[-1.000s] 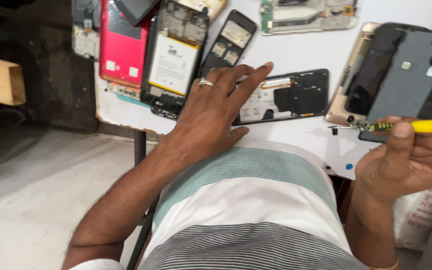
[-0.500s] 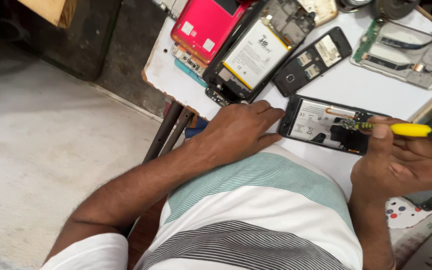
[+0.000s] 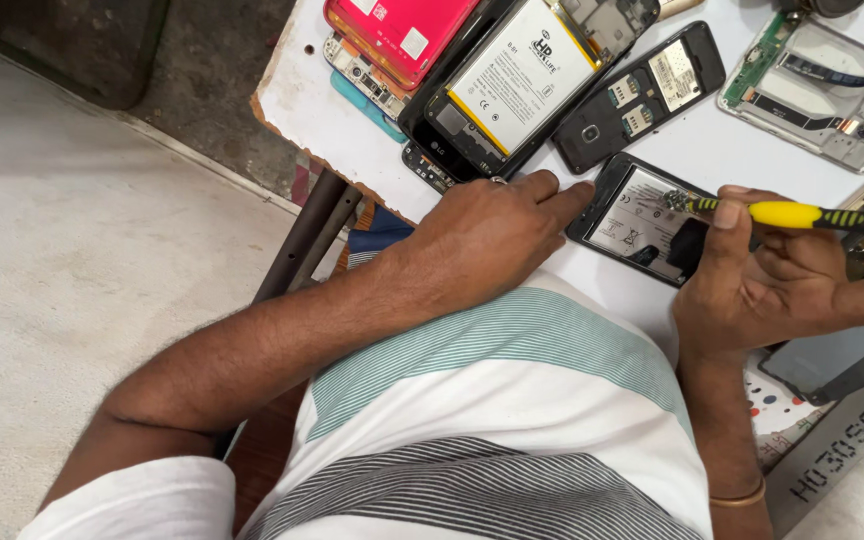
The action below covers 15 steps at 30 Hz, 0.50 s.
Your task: The person uses a yellow-handled screwdriver to remove and install screws on the back of a disassembled smartphone. The person repeatedly picks up screws, places them into the screwdriver, and tightens them into the phone chassis.
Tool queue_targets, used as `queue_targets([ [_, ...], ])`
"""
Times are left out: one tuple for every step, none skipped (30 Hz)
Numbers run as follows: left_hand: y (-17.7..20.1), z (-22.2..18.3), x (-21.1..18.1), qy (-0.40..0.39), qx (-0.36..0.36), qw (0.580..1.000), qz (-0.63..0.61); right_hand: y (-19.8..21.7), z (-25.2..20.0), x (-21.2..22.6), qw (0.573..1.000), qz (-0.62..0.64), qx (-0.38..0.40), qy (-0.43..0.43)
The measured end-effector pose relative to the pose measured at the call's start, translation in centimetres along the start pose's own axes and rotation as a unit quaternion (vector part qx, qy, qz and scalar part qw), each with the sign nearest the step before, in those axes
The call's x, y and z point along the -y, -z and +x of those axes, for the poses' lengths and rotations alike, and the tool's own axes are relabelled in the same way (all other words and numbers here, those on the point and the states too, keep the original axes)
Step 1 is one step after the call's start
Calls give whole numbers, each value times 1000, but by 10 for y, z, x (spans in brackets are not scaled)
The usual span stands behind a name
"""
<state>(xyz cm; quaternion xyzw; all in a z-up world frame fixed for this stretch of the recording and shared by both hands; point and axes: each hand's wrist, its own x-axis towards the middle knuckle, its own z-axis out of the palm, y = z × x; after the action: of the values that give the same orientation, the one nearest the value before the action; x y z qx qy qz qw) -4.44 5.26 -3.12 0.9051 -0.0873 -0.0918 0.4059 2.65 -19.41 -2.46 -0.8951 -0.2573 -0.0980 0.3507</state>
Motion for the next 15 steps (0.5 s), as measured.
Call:
queue_targets([
  [0,0,0,4,-3,1000,-1,-2,-1,0,1000,13,-11,-3],
  [0,0,0,5,-14,1000,-4,-4,-2,0,999,26,-17,-7],
  [1,-1,0,5,-25,1000,-6,-5,-4,-1,999,38,-25,-10],
  [1,-2,-1,6,-36,999,-9,-6,-6,-1,998,49,-29,-13],
  [2,-2,-2,11,-35,999,-8,-7,-9,-3,997,61,-35,-18],
  [2,-2,-3,13,-34,999,-8,-7,-13,-4,996,72,-40,-24],
  [3,-1,-4,16,-32,999,-7,-6,-17,-6,995,85,-44,-29],
  [4,-1,-5,19,-21,1000,9,-4,-21,-8,993,96,-52,-36],
  [5,0,-6,22,-9,999,26,-1,-26,-11,992,106,-60,-42],
  [6,1,-7,24,2,999,43,2,-29,-15,990,116,-64,-51],
  [7,2,-9,14,-7,998,56,7,-33,-19,988,124,-73,-58],
  [8,3,-10,5,-15,997,70,10,-38,-21,985,135,-80,-68],
  [9,4,-11,-5,-23,996,84,14,-42,-25,983,146,-86,-78],
  [10,7,-11,-41,-63,992,103,18,-48,-27,980,151,-94,-87],
  [10,13,-11,-78,-103,984,122,21,-54,-29,978,158,-101,-95],
])
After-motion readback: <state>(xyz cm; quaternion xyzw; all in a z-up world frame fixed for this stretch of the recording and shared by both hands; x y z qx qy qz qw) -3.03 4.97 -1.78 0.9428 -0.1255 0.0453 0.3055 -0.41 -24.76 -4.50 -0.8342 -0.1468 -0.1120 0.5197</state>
